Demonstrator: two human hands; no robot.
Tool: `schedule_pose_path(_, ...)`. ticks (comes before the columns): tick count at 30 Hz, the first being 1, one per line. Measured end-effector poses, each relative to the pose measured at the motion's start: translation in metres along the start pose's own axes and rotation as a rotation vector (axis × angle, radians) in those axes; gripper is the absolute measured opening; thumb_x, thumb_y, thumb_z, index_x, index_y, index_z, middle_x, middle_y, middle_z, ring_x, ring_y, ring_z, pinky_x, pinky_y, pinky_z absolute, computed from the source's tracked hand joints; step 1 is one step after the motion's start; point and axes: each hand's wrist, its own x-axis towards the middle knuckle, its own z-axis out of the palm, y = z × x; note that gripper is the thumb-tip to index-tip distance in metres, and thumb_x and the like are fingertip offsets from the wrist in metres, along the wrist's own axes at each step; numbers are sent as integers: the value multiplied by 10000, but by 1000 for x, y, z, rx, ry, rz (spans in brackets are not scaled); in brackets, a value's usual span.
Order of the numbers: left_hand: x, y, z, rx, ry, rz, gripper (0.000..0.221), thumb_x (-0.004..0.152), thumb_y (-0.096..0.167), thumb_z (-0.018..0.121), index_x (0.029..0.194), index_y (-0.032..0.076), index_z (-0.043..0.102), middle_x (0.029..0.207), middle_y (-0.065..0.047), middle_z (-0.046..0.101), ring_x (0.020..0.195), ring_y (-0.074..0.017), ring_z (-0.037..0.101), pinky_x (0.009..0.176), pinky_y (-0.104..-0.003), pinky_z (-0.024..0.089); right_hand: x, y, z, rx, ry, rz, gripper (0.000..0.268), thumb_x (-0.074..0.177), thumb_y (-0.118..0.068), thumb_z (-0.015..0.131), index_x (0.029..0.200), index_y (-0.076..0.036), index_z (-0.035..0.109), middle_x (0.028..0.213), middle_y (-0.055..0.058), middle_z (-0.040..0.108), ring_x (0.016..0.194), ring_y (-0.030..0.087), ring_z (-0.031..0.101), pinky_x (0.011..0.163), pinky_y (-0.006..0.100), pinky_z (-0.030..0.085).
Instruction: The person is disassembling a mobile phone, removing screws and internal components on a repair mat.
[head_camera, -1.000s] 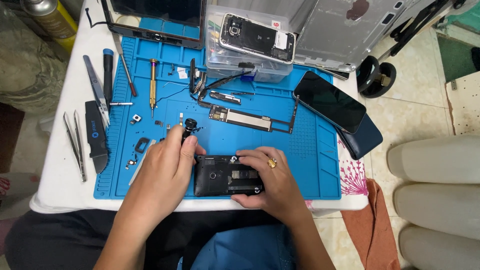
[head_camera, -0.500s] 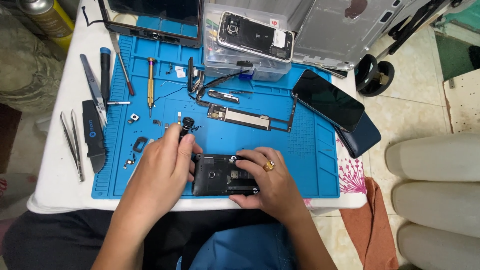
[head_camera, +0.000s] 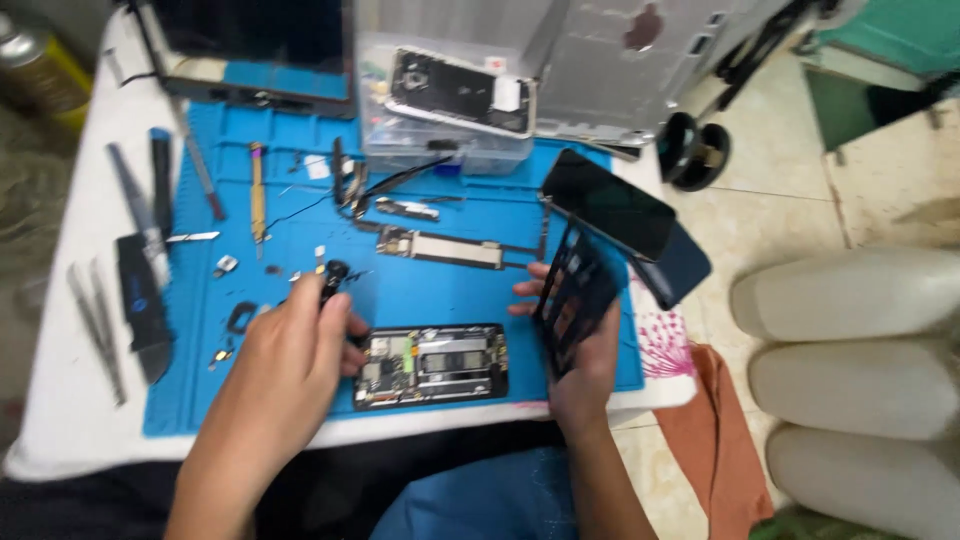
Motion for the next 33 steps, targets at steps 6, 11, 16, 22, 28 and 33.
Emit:
schedule_pose_path(6, 1, 10, -3, 69, -58, -119, 354, 1107, 338, 348, 973, 102, 574, 931, -47, 818, 820, -174, 831, 781, -354, 634, 14, -26, -39, 304, 91, 446, 654, 919, -403, 553, 1416, 18, 495, 1377, 306, 609, 974, 431, 712, 836, 581, 601)
schedule_pose_path(11, 2, 6, -2, 65, -58, -142, 340, 1108, 333, 357, 973, 98, 562, 915, -54, 818, 803, -180, 832, 766, -354, 637, 9, -30, -81, -390, 177, 644, 338, 1021, -83, 526, 1343, -43, 620, 944, 153, 738, 730, 271, 760, 628, 318, 618)
schedule_pose_path(16, 5, -19, 4, 126, 73, 152, 335, 1122, 309, 402, 866, 97, 446, 718, -50, 631, 663, -223, 591, 653, -397, 414, 1, -17, -115, -833, 217, 428, 290, 986, -86, 633, 1272, -53, 669, 770, 91, 695, 656, 117, 635, 544, 264, 487)
schedule_pose_path(22, 2, -22, -1, 118, 256, 293, 313, 1107, 264, 387, 889, 81, 516, 816, -66, 629, 760, -276, 597, 701, -437, 415, 0, -20, -109, -1582, 132, -59, 394, 941, -178, 740, 1318, -82, 678, 1135, 234, 594, 965, 436, 585, 851, 539, 446)
schedule_pose_path(28, -1, -24, -10, -51, 422, 491, 331, 1125, 262, 304, 983, 48, 512, 849, -52, 648, 674, -199, 592, 648, -373, 425, -10, -38, -44, -1189, -232, -7, 389, 912, -205, 709, 1285, -108, 656, 1190, 154, 590, 1129, 317, 565, 934, 453, 466)
schedule_pose_path(33, -6, -19, -17, -169, 402, 368, 240, 1113, 248, 350, 1047, 59, 482, 843, -53, 660, 552, -168, 679, 491, -271, 567, -19, -17, -2, -1115, -638, -190, 682, 832, -385, 830, 1402, -110, 577, 1377, 134, 581, 1274, 355, 523, 1055, 503, 431)
